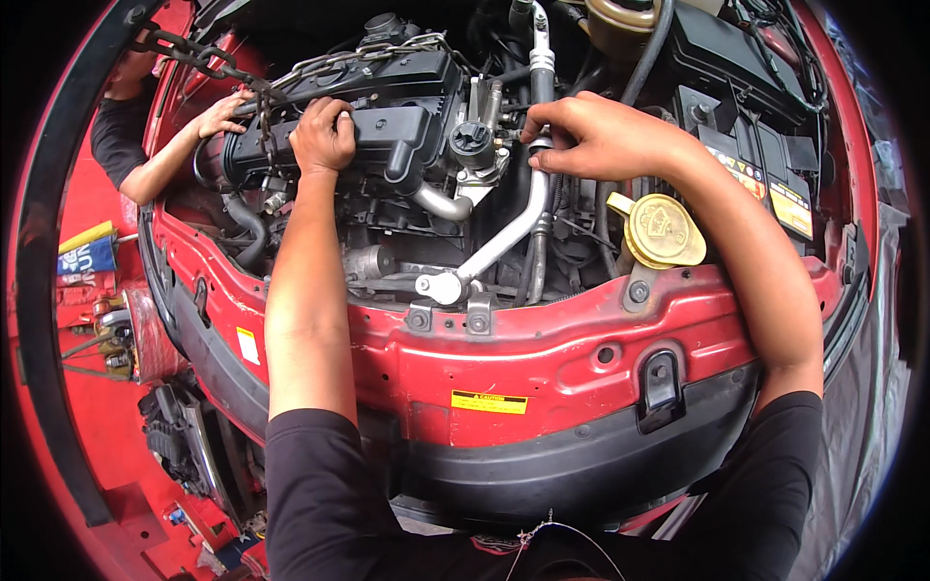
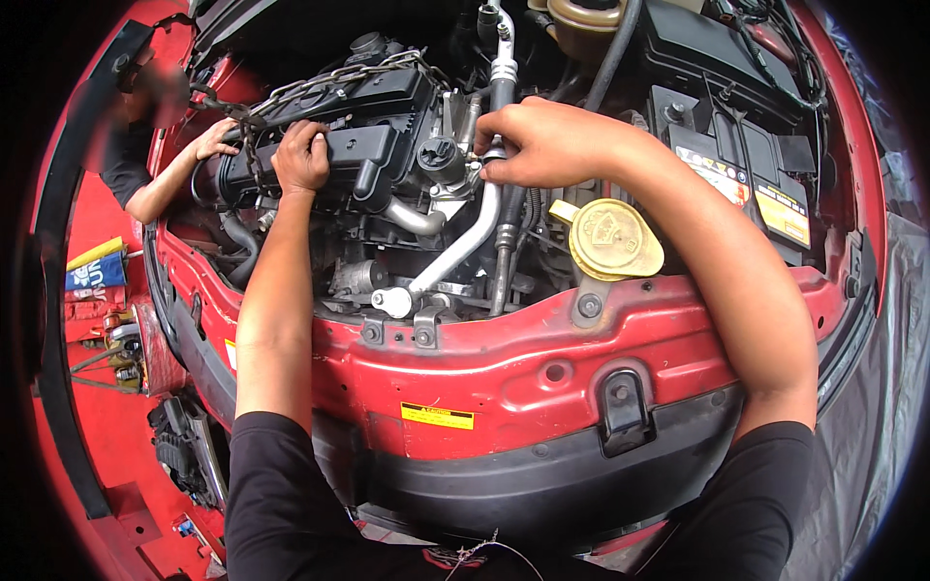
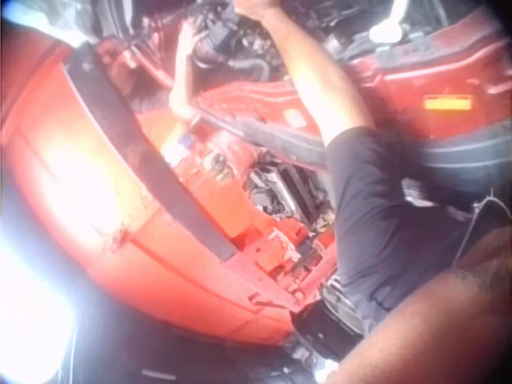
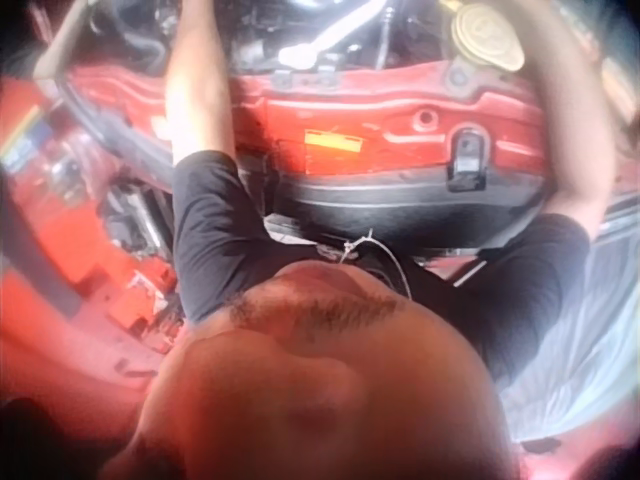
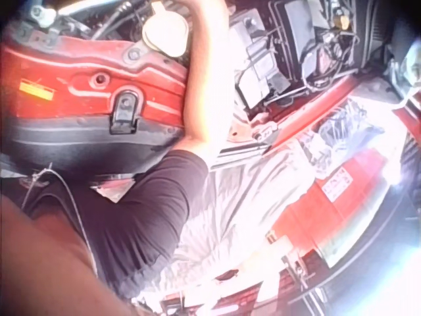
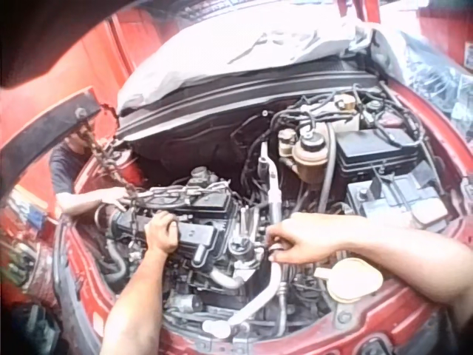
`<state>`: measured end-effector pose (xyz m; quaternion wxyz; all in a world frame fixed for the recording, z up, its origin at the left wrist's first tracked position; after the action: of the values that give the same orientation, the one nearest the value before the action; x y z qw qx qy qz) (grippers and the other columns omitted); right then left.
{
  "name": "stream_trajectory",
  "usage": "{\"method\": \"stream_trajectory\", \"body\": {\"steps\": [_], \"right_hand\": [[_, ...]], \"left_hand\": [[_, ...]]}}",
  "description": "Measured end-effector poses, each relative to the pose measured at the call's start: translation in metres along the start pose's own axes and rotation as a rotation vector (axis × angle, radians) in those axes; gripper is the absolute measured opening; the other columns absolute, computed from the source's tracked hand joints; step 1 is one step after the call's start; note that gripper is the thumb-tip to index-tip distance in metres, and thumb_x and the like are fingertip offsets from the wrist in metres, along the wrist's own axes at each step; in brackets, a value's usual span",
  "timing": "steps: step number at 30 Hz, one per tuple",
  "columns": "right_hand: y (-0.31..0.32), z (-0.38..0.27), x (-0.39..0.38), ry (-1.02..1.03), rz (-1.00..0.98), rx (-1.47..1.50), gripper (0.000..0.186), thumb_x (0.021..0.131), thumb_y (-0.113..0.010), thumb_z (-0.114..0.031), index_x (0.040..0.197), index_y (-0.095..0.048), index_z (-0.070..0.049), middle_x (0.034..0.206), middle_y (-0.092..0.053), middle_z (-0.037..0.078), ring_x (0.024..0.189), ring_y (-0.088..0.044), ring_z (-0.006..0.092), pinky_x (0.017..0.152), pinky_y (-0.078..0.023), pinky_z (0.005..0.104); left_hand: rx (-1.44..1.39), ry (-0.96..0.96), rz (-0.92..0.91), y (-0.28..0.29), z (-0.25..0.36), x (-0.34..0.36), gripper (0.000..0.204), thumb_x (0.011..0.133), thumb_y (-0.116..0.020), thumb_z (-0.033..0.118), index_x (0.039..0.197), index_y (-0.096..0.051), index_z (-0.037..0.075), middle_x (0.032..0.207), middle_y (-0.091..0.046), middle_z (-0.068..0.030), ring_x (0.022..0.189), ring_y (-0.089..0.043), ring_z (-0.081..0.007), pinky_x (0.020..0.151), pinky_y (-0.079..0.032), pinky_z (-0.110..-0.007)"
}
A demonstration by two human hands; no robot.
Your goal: The person works on a red car engine with the hood open, using a wrench to tighten bolts on the engine block. They adjust hoses and components within the engine bay while another person assists nearby.
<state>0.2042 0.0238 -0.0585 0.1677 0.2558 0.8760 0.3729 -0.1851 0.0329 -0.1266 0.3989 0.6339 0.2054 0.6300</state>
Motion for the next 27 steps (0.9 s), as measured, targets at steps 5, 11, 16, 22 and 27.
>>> {"method": "stream_trajectory", "body": {"steps": [5, 11, 16, 22, 27], "right_hand": [[-0.002, 0.0, 0.001, -0.024, -0.026, 0.04, 0.039, 0.092, -0.074, -0.029, 0.12, -0.068, -0.002, 0.067, -0.064, 0.014, 0.066, -0.067, 0.0291, 0.065, -0.051, 0.0423], [-0.002, 0.001, 0.0, -0.026, -0.044, 0.01, 0.04, 0.095, -0.073, -0.035, 0.122, -0.065, -0.008, 0.07, -0.066, 0.016, 0.069, -0.069, 0.0334, 0.065, -0.051, 0.0452], [-0.006, 0.0, -0.008, -0.091, -0.124, -0.065, 0.049, 0.102, -0.06, -0.05, 0.137, -0.055, -0.016, 0.077, -0.069, 0.021, 0.085, -0.071, 0.0446, 0.078, -0.053, 0.0546], [-0.003, -0.006, -0.007, -0.156, -0.171, -0.088, 0.053, 0.1, -0.06, -0.05, 0.137, -0.057, -0.012, 0.092, -0.073, 0.027, 0.094, -0.071, 0.0479, 0.084, -0.055, 0.0569], [-0.008, -0.003, -0.007, -0.098, -0.135, -0.119, 0.049, 0.102, -0.059, -0.046, 0.132, -0.054, -0.007, 0.077, -0.07, 0.023, 0.08, -0.07, 0.0472, 0.073, -0.054, 0.0585]], "left_hand": [[-0.007, -0.004, -0.001, 0.003, 0.001, 0.0, 0.016, 0.084, -0.059, 0.021, 0.085, -0.072, 0.011, 0.087, -0.068, -0.0076, 0.089, -0.068, -0.032, 0.074, -0.055, -0.043], [-0.011, 0.034, 0.001, 0.007, 0.005, -0.001, 0.014, 0.082, -0.059, 0.02, 0.082, -0.069, 0.011, 0.085, -0.067, -0.0072, 0.09, -0.068, -0.0323, 0.073, -0.055, -0.044], [-0.043, 0.04, -0.01, 0.011, 0.013, 0.002, 0.011, 0.081, -0.06, 0.018, 0.081, -0.068, 0.011, 0.085, -0.066, -0.0089, 0.091, -0.067, -0.0337, 0.074, -0.055, -0.045], [-0.045, 0.017, -0.013, 0.01, 0.014, 0.0, 0.009, 0.08, -0.06, 0.014, 0.082, -0.068, 0.009, 0.085, -0.065, -0.0096, 0.088, -0.065, -0.0341, 0.072, -0.054, -0.045], [-0.046, 0.049, -0.04, 0.01, 0.017, 0.004, 0.012, 0.079, -0.06, 0.014, 0.084, -0.069, 0.009, 0.085, -0.064, -0.0101, 0.088, -0.065, -0.0351, 0.073, -0.054, -0.044]]}}
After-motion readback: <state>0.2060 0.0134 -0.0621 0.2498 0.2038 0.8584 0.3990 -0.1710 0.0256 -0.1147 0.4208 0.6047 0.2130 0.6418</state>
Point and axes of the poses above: each hand's wrist, its own x-axis towards the middle knuckle, its own y-axis out of the back of the hand, z = x × y, the point moved 3 cm from there along x, towards the middle knuckle
